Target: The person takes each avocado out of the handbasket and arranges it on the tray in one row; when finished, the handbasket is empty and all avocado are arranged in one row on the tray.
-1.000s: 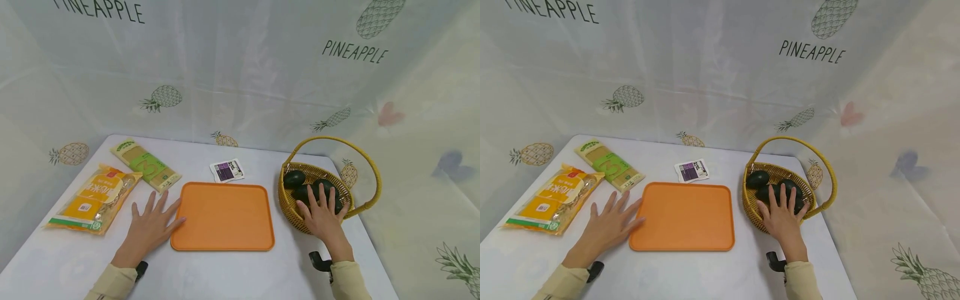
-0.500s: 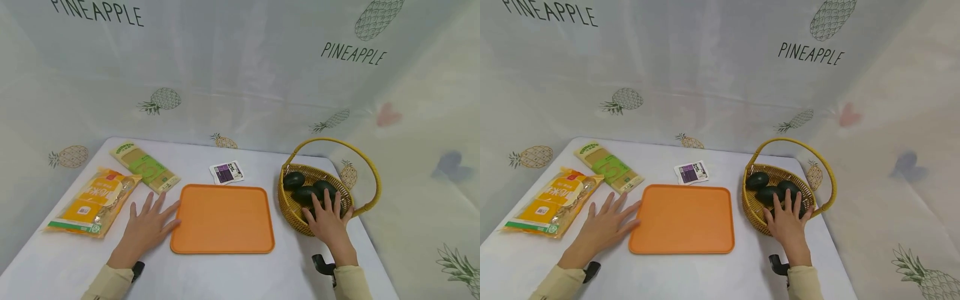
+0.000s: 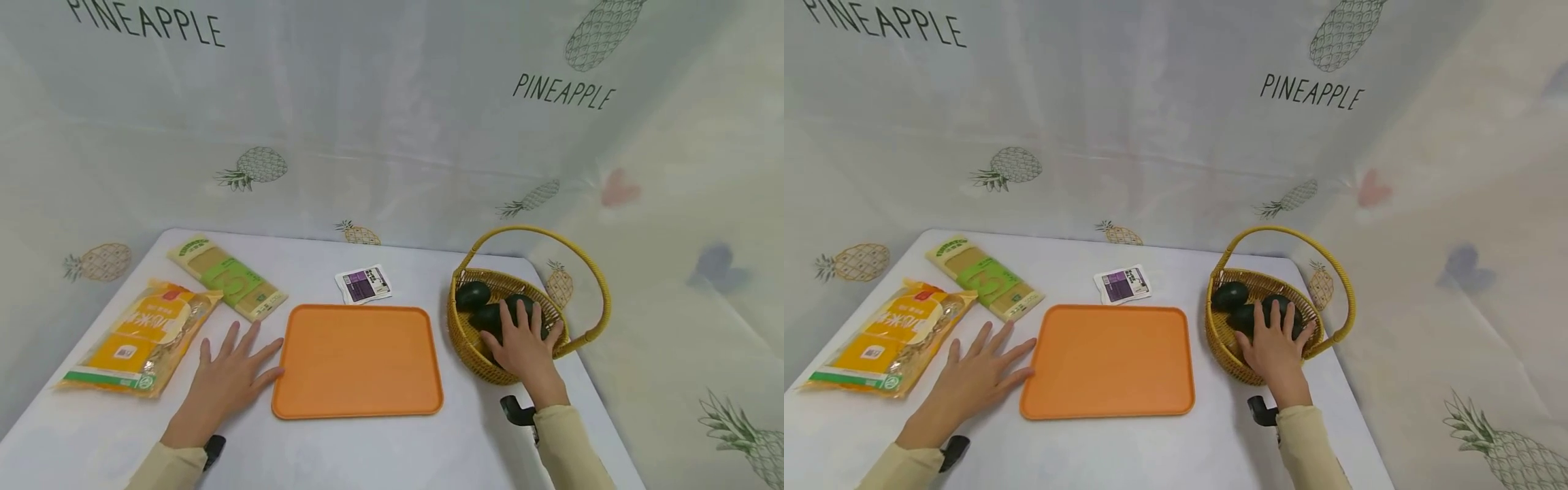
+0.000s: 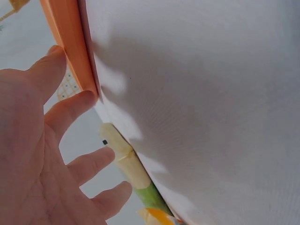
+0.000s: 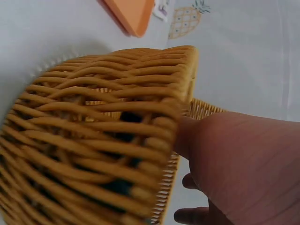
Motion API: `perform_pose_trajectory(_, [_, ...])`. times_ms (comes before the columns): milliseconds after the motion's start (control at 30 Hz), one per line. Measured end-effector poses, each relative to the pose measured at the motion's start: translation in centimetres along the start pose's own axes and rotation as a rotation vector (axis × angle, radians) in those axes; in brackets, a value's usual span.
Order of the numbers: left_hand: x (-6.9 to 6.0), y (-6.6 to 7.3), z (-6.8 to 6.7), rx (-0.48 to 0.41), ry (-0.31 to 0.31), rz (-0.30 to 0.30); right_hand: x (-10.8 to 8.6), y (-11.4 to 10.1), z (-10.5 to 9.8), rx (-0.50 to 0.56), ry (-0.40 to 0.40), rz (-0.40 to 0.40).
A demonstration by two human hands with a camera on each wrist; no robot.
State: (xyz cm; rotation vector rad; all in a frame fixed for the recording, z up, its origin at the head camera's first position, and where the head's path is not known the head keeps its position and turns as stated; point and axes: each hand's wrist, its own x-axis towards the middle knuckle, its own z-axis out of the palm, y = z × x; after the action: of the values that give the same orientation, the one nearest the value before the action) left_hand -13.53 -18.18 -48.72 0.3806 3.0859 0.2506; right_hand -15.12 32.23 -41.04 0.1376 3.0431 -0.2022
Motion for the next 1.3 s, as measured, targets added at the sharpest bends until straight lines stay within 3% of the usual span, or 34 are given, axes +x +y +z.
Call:
perform_pose_trajectory(267, [-0.2,0.0,0.1,0.009,0.007,0.001,1.5,-0.3,-0.3,-0.029,-0.022,0.006])
perform_pose_trajectory(733, [-0.8,0.2,0.3,-0.049,-0.021,-0.005,3.9,0.0,0.1,0.101,-0.113,0.062])
perform_pose_trajectory(1067, [-1.0,0.2,0.3,-0.064,-0.007,0.003,5.4,-0.5,0.4,0.086,-0.092,0.088])
perform_pose_trajectory(1300, [-0.9,0.2,0.2,-0.097,-0.030,0.000,5.7,-0.9,0.5,0.102,-0.104,0.103])
